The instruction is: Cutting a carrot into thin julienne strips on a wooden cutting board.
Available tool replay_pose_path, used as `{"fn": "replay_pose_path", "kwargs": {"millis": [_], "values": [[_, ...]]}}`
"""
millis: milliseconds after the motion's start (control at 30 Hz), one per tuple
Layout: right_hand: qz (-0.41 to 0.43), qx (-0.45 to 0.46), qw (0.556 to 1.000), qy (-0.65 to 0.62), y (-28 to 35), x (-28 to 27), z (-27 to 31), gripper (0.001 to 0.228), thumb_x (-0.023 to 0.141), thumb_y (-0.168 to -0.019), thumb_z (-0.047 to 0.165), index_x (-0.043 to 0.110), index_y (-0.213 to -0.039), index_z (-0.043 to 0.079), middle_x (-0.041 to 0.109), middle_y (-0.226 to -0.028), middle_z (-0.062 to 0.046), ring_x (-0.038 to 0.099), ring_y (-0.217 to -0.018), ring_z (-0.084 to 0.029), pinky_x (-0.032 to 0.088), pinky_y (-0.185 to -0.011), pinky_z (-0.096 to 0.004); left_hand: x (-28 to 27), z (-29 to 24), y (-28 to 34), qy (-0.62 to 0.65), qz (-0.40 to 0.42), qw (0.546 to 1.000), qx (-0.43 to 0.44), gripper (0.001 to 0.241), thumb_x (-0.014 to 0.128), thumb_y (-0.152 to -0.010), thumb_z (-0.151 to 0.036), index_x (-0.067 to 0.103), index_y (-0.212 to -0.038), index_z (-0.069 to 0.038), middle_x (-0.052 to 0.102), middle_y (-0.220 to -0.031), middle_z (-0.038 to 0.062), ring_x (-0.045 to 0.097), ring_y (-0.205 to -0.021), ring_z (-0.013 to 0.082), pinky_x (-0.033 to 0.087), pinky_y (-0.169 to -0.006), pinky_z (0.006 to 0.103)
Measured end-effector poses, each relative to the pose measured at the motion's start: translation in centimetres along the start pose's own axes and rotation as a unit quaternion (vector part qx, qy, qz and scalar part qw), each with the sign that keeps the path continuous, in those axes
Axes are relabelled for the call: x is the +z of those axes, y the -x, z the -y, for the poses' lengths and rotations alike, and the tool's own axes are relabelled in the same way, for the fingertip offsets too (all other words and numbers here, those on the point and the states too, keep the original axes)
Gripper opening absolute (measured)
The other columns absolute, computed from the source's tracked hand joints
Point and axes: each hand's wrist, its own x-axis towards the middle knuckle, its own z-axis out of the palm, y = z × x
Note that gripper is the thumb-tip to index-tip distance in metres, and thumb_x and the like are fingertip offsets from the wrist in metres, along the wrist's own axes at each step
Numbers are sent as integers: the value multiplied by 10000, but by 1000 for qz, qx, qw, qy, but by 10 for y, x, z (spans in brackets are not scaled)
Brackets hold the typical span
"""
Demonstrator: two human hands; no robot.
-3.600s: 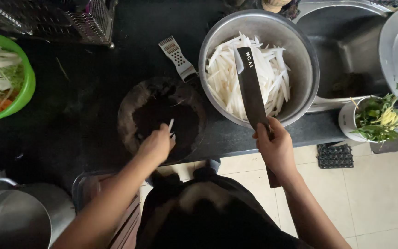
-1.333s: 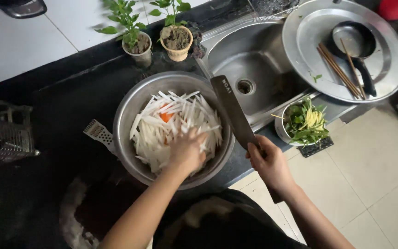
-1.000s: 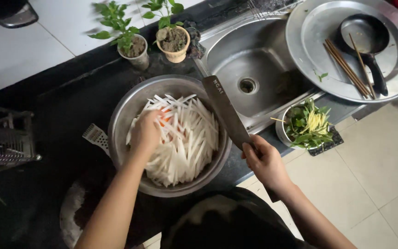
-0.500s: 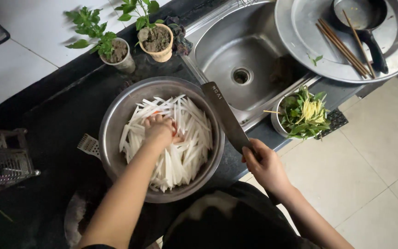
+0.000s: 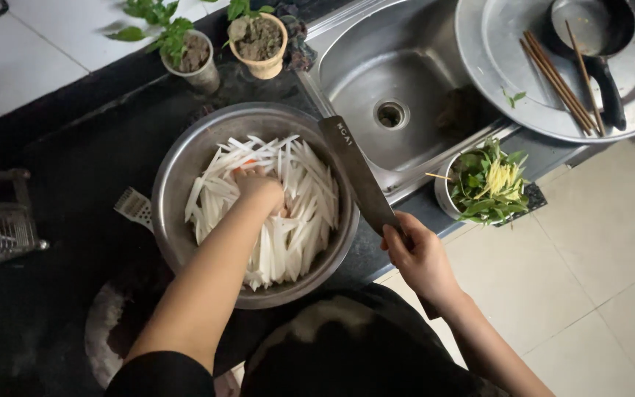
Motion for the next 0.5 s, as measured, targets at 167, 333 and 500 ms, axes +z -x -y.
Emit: {"fn": "replay_pose_path", "kwargs": {"millis": [167,333,500], "values": [[19,-12,1000,3,-1,1,-8,237,605,-957,112,706,-1151,23,681,-639,-104,605,-499,-173,520,-497,-298,4,6,-21,48,4,999,5,988,729,-824,-603,363,-1582,-87,282,-1652,198,240,-1527,416,138,-1201,540],[33,-19,999,-2,1,5,10,231,580,-976,104,701,-1141,-3,672,-647,-109,579,-496,-173,511,-500,-301,14,12,-25,146,-16,989,13,1132,771,-721,-717,399,-1567,-64,294,-1651,199,260,-1528,405,152,-1216,540],[38,-33,999,10,-5,7,7,254,593,-967,97,681,-1175,-20,680,-645,-139,586,-479,-194,502,-488,-310,20,8,-28,157,12,987,33,1048,732,-772,-597,329,-1596,-91,189,-1689,208,92,-1559,448,-10,-1219,654]]}}
